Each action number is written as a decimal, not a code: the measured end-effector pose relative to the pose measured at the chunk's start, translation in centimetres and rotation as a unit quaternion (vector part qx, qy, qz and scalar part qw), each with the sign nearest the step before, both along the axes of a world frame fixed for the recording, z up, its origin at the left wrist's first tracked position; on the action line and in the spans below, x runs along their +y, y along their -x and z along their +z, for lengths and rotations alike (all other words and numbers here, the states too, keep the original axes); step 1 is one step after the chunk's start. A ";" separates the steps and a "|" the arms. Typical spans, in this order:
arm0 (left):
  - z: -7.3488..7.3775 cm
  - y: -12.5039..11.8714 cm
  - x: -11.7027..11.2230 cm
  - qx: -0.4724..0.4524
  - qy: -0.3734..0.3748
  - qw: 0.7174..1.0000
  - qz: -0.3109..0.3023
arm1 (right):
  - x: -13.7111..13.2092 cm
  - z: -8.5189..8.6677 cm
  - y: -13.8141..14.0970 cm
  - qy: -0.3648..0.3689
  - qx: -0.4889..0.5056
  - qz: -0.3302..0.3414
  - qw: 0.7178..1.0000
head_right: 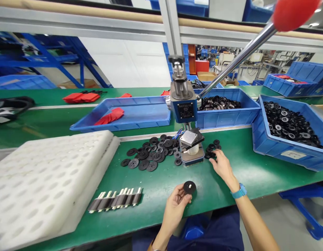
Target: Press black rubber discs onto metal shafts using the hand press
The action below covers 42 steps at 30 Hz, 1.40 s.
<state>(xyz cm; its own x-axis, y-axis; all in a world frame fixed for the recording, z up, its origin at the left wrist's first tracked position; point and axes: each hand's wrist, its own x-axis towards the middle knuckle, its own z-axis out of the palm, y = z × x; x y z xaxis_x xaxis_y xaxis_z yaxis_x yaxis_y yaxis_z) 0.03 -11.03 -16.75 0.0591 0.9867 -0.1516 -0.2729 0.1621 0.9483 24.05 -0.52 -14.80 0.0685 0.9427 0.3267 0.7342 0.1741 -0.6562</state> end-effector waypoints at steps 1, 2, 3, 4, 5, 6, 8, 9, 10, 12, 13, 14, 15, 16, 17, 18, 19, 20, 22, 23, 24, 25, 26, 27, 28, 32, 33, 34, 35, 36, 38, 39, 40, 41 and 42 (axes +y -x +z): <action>0.1 0.0 -0.1 -0.002 -0.001 1.000 0.000 | 0.3 -0.2 -0.1 0.001 -0.007 0.003 1.000; 0.1 0.0 -0.2 -0.004 -0.001 1.000 0.001 | 0.5 -0.3 -0.1 0.001 -0.011 0.004 1.000; 0.2 0.0 -0.3 -0.006 -0.002 1.000 0.002 | 0.5 -0.4 0.0 0.000 -0.013 0.003 1.000; 0.3 0.0 -0.3 -0.008 -0.002 1.000 0.004 | 0.3 -0.4 0.1 -0.002 -0.012 -0.001 1.000; 0.3 0.0 -0.4 -0.011 -0.003 1.000 0.005 | 0.0 -0.3 0.2 -0.005 -0.009 -0.005 1.000; 0.3 0.0 -0.4 -0.014 -0.003 1.000 0.006 | -0.5 -0.1 0.4 -0.009 -0.004 -0.009 1.000; 0.4 0.0 -0.4 -0.019 -0.003 1.000 0.004 | -1.9 0.4 1.1 -0.016 0.010 -0.010 1.000; 0.4 0.0 -0.5 -0.022 -0.002 1.000 0.002 | -2.7 0.8 1.5 -0.020 0.020 -0.002 1.000; 0.4 0.0 -0.5 -0.024 -0.001 1.000 0.001 | -3.7 1.2 2.1 -0.022 0.031 0.011 0.999; 0.4 0.1 -0.5 -0.026 0.003 1.000 -0.003 | -5.8 2.1 3.6 -0.028 0.060 0.048 0.997; 0.4 0.1 -0.5 -0.026 0.005 1.000 -0.006 | -6.9 2.5 4.4 -0.031 0.076 0.069 0.994; 0.5 0.2 -0.5 -0.026 0.006 1.000 -0.010 | -7.9 2.8 5.3 -0.034 0.091 0.091 0.991; 0.5 0.2 -0.5 -0.025 0.005 1.000 -0.014 | -8.8 3.0 6.1 -0.038 0.105 0.113 0.987; 0.6 0.3 -0.5 -0.024 0.003 1.000 -0.018 | -9.6 3.2 6.9 -0.042 0.116 0.134 0.983; 0.6 0.4 -0.5 -0.022 -0.002 1.000 -0.022 | -10.3 3.2 7.6 -0.048 0.124 0.153 0.979; 0.7 0.5 -0.5 -0.020 -0.010 0.999 -0.023 | -10.7 3.2 8.1 -0.054 0.130 0.169 0.976; 0.7 0.5 -0.5 -0.018 -0.017 0.999 -0.023 | -11.0 3.2 8.5 -0.060 0.134 0.182 0.972; 0.8 0.6 -0.5 -0.016 -0.023 0.999 -0.021 | -11.2 3.2 8.7 -0.066 0.136 0.190 0.970; 0.8 0.8 -0.5 -0.011 -0.032 0.999 -0.016 | -11.2 3.2 8.7 -0.068 0.139 0.202 0.967; 0.8 0.8 -0.5 -0.008 -0.034 0.999 -0.014 | -11.1 3.4 8.6 -0.066 0.139 0.209 0.966; 0.8 0.8 -0.5 -0.006 -0.036 0.999 -0.014 | -10.9 3.5 8.4 -0.060 0.140 0.217 0.964; 0.7 0.8 -0.5 -0.005 -0.039 0.999 -0.015 | -10.8 3.8 8.3 -0.052 0.143 0.226 0.962; 0.6 0.8 -0.5 -0.005 -0.043 0.999 -0.016 | -10.7 4.0 8.2 -0.042 0.147 0.235 0.960; 0.5 0.8 -0.6 -0.007 -0.047 0.999 -0.017 | -10.6 4.3 8.1 -0.032 0.154 0.244 0.957; 0.3 0.8 -0.6 -0.011 -0.053 0.998 -0.019 | -10.6 4.6 8.1 -0.023 0.160 0.251 0.954; -0.2 0.8 -0.8 -0.020 -0.075 0.997 -0.025 | -11.0 5.7 8.3 -0.004 0.152 0.285 0.946; -0.3 0.9 -0.9 -0.019 -0.078 0.996 -0.027 | -11.1 5.8 8.4 0.000 0.142 0.289 0.947; -0.4 0.9 -0.9 -0.017 -0.081 0.996 -0.029 | -11.2 5.9 8.4 0.005 0.131 0.291 0.948; -0.4 1.0 -1.0 -0.015 -0.083 0.996 -0.031 | -11.4 5.9 8.4 0.011 0.122 0.291 0.949; -0.4 1.0 -1.0 -0.013 -0.085 0.996 -0.034 | -11.5 6.0 8.3 0.017 0.115 0.290 0.950; -0.4 1.1 -1.1 -0.010 -0.087 0.995 -0.040 | -11.6 6.0 8.3 0.026 0.108 0.287 0.952; -0.4 1.1 -1.1 -0.009 -0.087 0.995 -0.041 | -11.6 6.0 8.2 0.030 0.107 0.286 0.952; -0.5 1.1 -1.1 -0.007 -0.088 0.995 -0.041 | -11.7 6.1 8.2 0.036 0.107 0.285 0.952; -0.5 1.1 -1.1 -0.006 -0.088 0.995 -0.040 | -11.7 6.2 8.2 0.043 0.105 0.285 0.952; -0.6 1.1 -1.2 -0.006 -0.088 0.995 -0.037 | -11.7 6.3 8.2 0.050 0.101 0.284 0.952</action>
<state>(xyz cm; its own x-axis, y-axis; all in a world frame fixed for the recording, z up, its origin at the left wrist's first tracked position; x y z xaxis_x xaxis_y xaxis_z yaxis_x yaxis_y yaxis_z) -1.05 -12.20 -17.39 0.1338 0.9907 0.0244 -0.2780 0.0139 0.9605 15.87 -12.18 -8.48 -0.4101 0.8722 0.2668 0.3973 0.4341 -0.8085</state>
